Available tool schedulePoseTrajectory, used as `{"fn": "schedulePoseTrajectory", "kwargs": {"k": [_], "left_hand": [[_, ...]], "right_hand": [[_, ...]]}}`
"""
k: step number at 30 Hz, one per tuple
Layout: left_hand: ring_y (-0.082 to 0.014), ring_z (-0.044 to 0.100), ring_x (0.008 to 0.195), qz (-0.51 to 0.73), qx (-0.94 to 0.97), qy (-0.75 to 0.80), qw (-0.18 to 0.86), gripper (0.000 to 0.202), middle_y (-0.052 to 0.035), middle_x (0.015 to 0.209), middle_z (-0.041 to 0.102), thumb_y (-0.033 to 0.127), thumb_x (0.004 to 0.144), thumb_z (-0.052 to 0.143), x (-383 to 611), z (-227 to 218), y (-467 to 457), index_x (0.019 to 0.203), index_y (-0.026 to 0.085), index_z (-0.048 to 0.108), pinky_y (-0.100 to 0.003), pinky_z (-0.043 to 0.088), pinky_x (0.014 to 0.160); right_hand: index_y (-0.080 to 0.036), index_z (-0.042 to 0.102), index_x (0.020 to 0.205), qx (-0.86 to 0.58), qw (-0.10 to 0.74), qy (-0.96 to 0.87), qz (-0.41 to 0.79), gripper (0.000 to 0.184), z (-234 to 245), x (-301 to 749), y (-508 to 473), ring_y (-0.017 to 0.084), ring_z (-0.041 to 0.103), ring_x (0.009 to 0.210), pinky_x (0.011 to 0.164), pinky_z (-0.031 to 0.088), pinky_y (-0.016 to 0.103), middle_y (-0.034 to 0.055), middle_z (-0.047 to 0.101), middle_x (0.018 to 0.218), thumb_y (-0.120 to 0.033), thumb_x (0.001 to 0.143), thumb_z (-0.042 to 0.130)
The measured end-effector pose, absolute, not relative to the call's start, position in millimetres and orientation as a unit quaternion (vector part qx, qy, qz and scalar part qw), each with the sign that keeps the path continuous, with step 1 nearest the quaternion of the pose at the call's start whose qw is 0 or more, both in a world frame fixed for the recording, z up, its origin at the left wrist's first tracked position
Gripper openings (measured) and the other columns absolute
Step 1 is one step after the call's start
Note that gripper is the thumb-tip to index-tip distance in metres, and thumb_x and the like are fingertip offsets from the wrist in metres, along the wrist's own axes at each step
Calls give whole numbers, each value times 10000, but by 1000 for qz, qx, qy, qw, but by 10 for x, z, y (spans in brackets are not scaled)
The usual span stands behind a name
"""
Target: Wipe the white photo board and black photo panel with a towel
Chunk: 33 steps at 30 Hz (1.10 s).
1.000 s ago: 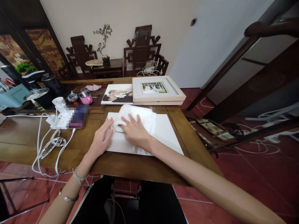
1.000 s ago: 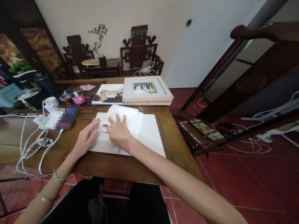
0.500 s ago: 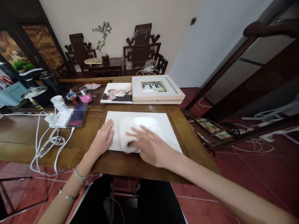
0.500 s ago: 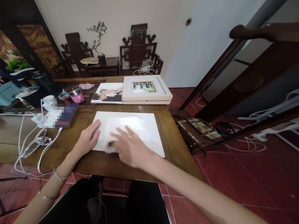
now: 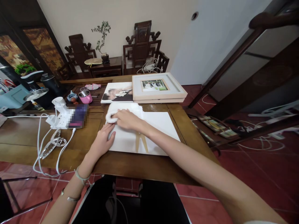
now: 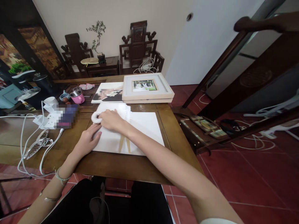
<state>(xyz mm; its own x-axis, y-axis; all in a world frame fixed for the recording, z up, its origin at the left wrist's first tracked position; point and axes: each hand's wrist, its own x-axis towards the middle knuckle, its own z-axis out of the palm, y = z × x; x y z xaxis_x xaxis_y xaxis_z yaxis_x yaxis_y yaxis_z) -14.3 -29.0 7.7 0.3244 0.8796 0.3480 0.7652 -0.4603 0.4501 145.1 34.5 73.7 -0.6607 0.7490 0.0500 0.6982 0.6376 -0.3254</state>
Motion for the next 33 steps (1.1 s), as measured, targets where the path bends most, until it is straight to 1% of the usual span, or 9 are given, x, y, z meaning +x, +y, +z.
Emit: {"fn": "schedulePoseTrajectory", "kwargs": {"k": [5,8,10,12,14,19,23,29,33], "left_hand": [[-274,431,1337,289,806,507,96,401,-147,1379,534,278,896,441,-172,-6,-271,1249,139,570,-497,343,1114],[-273,435,1334,290,806,507,90,397,-153,1374,537,279,895,444,-177,-19,-264,1243,137,574,-496,346,1113],[-276,433,1334,289,807,508,89,399,-159,1375,534,280,895,444,-173,-17,-262,1242,133,575,-497,344,1113],[-279,428,1338,288,806,509,91,403,-167,1377,529,278,895,440,-166,-12,-263,1241,124,576,-499,339,1115],[-285,425,1339,287,805,511,94,410,-181,1377,524,278,894,437,-160,-7,-265,1236,103,579,-499,334,1118],[-284,425,1339,288,802,513,100,408,-173,1378,526,285,896,440,-158,3,-271,1234,109,585,-497,331,1121],[-278,427,1338,290,805,509,96,407,-168,1377,528,284,898,440,-160,11,-273,1237,113,585,-494,335,1122],[-282,425,1339,285,806,510,95,436,-203,1373,519,288,901,432,-170,13,-270,1238,55,581,-482,333,1125],[-271,428,1339,286,804,512,97,419,-172,1382,520,298,902,442,-182,9,-267,1248,103,578,-488,339,1120]], "right_hand": [[-155,664,1140,-432,99,-886,134,525,623,2237,290,261,563,1165,999,398,391,91,662,1209,1,734,370],[-151,653,1156,-452,118,-879,98,566,469,2705,114,288,403,1333,1082,312,539,89,621,1278,16,704,356],[-171,674,1101,-443,118,-885,85,555,378,2916,-141,298,297,1389,1095,243,629,87,545,1367,18,676,371],[-199,697,1017,-412,127,-898,86,529,325,3030,-494,289,228,1413,1113,195,647,57,446,1454,22,651,384],[-214,708,945,-381,131,-911,85,518,316,3067,-877,272,194,1423,1125,182,638,38,422,1470,34,627,384],[-251,704,776,-347,120,-926,86,442,380,3052,-1403,265,217,1415,1127,200,633,5,440,1452,35,636,397],[-226,709,869,-360,114,-920,99,503,383,3070,-1105,252,219,1415,1135,196,618,29,447,1448,33,585,382],[-148,680,1013,-384,138,-909,88,520,305,3084,-101,266,267,1396,1125,187,620,119,487,1414,30,637,369],[-150,661,1072,-408,146,-897,91,533,296,3063,240,289,299,1378,1104,213,643,130,559,1344,23,650,386]]}}
